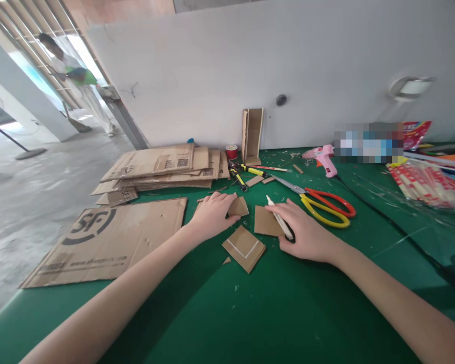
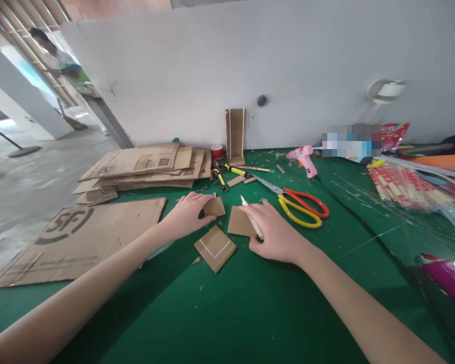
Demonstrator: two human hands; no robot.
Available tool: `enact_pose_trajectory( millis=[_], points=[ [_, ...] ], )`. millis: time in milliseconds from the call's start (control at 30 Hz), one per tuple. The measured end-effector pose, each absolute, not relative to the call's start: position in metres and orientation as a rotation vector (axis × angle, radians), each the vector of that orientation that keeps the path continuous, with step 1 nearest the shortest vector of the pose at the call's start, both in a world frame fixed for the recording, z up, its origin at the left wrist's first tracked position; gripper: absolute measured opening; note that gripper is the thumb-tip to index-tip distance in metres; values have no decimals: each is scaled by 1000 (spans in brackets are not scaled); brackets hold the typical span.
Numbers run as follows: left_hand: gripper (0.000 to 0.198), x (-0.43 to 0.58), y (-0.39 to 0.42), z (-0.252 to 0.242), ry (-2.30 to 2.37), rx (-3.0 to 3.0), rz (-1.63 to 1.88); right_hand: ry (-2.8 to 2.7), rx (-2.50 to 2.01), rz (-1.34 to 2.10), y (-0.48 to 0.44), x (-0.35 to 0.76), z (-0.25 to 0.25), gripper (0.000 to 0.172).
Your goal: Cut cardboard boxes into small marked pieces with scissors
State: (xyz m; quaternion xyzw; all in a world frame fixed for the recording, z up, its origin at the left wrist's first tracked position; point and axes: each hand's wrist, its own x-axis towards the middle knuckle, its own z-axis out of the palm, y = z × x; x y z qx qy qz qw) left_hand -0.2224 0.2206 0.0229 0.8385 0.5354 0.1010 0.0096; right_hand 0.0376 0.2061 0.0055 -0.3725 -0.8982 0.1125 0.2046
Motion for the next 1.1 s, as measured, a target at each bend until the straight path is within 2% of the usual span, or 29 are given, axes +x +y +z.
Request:
enact_pose_trajectory(
  millis=[167,333,433,567,700,733,900,1000,1100],
  points=[
    [37,-220,222,25,1590,2479,533,-2471,-1071,534,207,36,6,68],
    [33,-219,225,31,1518,2018,894,-2463,-1066,586,208,36,6,72],
    [28,-212,225,30,1409,1931,860,-2444,-1032,596,207,36,6,73],
    [26,-196,224,24,1331,2097,730,-2254,-1001,621,207,39,7,67],
    [30,-182,224,24,1314,2221,681,-2125,-965,775,209,39,3,84],
    [31,-180,224,24,1300,2239,666,-2109,-968,794,210,38,2,84],
    [27,-173,223,20,1332,2366,596,-2020,-1141,623,210,35,-3,38],
    [26,-175,220,15,1358,2506,594,-2131,-1203,549,207,37,0,34],
    [28,-178,217,15,1278,2578,532,-2346,-1179,468,202,40,3,44]
  ],
)
